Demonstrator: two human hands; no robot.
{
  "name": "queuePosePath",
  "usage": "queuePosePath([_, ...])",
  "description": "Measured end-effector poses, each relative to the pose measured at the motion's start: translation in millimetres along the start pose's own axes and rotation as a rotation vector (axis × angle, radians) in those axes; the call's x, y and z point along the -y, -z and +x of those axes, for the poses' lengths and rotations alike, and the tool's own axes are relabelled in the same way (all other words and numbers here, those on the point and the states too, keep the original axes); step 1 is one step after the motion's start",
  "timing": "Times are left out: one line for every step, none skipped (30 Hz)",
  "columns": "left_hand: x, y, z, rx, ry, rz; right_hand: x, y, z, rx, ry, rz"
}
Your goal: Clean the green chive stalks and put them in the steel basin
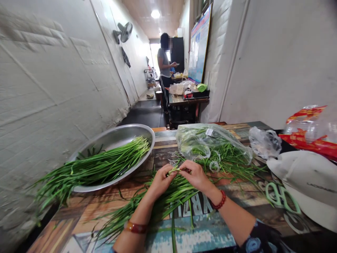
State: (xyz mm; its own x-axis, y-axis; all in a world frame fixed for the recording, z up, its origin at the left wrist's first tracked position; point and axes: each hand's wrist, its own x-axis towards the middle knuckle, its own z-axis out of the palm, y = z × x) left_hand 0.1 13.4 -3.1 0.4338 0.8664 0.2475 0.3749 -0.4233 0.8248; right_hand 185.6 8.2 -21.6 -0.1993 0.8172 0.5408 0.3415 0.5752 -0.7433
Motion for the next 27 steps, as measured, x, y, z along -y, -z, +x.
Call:
queuePosePath([0, 0.3, 0, 0.014, 0.010, -0.020, 0, 0, 0, 0.003, 0.008, 0.008])
queuePosePath([0, 0.3, 0, 0.030, 0.026, -0.039, -1, 0, 0, 0.008, 0.013, 0.012])
queuePosePath([0, 0.2, 0, 0.047, 0.045, -0.054, -1, 0, -1, 0.013, 0.014, 0.013])
queuePosePath([1, 0.0, 0, 0.058, 0.062, -0.061, -1, 0, -1, 0.018, 0.011, 0.012])
queuePosePath([1, -0.2, -1, 0.064, 0.072, -0.060, -1, 0, -1, 0.021, 0.004, 0.008])
queuePosePath([1, -0.4, -1, 0.059, 0.074, -0.049, -1, -1, -2, 0.023, -0.007, 0.003])
queuePosePath([1, -0.6, -1, 0.044, 0.069, -0.026, -1, -1, -2, 0.023, -0.021, -0.002])
queuePosePath([2, -0.7, -1, 0.023, 0.062, 0.008, -1, -1, -2, 0.024, -0.036, -0.008])
queuePosePath([3, -0.8, -1, 0.002, 0.056, 0.051, -1, -1, -2, 0.027, -0.049, -0.013])
queuePosePath([4, -0.9, -2, -0.019, 0.051, 0.098, -1, -1, -2, 0.028, -0.060, -0.017])
queuePosePath([5, -1.0, -2, -0.035, 0.048, 0.146, -1, -1, -2, 0.029, -0.068, -0.022])
queuePosePath([5, -1.1, -2, -0.044, 0.045, 0.192, -2, -1, -2, 0.033, -0.075, -0.028])
queuePosePath([6, -1.1, -2, -0.044, 0.041, 0.235, -2, -1, -2, 0.038, -0.080, -0.034])
queuePosePath([6, -1.0, -2, -0.039, 0.034, 0.276, -3, -2, -2, 0.039, -0.084, -0.041])
queuePosePath([6, -1.0, -2, -0.031, 0.024, 0.314, -4, -2, -2, 0.039, -0.085, -0.048])
queuePosePath([5, -0.9, -2, -0.022, 0.014, 0.348, -5, -3, -3, 0.037, -0.084, -0.055])
queuePosePath([4, -0.8, -2, -0.013, 0.007, 0.378, -6, -3, -3, 0.035, -0.081, -0.062])
queuePosePath([3, -0.8, -2, -0.010, 0.003, 0.401, -6, -4, -3, 0.032, -0.076, -0.071])
queuePosePath([2, -0.8, -2, -0.008, 0.000, 0.422, -7, -4, -4, 0.033, -0.070, -0.080])
queuePosePath([0, -0.8, -3, -0.007, 0.000, 0.444, -7, -5, -4, 0.038, -0.065, -0.090])
queuePosePath([-1, -0.8, -3, -0.004, 0.000, 0.468, -7, -5, -4, 0.047, -0.062, -0.102])
queuePosePath([-2, -0.9, -4, -0.002, 0.001, 0.496, -7, -5, -4, 0.057, -0.059, -0.114])
queuePosePath([-3, -0.9, -4, 0.001, -0.002, 0.526, -6, -5, -5, 0.068, -0.057, -0.125])
queuePosePath([-4, -0.9, -5, 0.005, -0.006, 0.555, -5, -5, -5, 0.081, -0.056, -0.135])
queuePosePath([-5, -0.9, -5, 0.008, -0.008, 0.580, -4, -4, -5, 0.092, -0.056, -0.145])
queuePosePath([-5, -0.9, -6, 0.012, -0.011, 0.601, -4, -4, -5, 0.101, -0.057, -0.154])
queuePosePath([-6, -1.0, -6, 0.016, -0.014, 0.621, -3, -3, -5, 0.112, -0.057, -0.161])
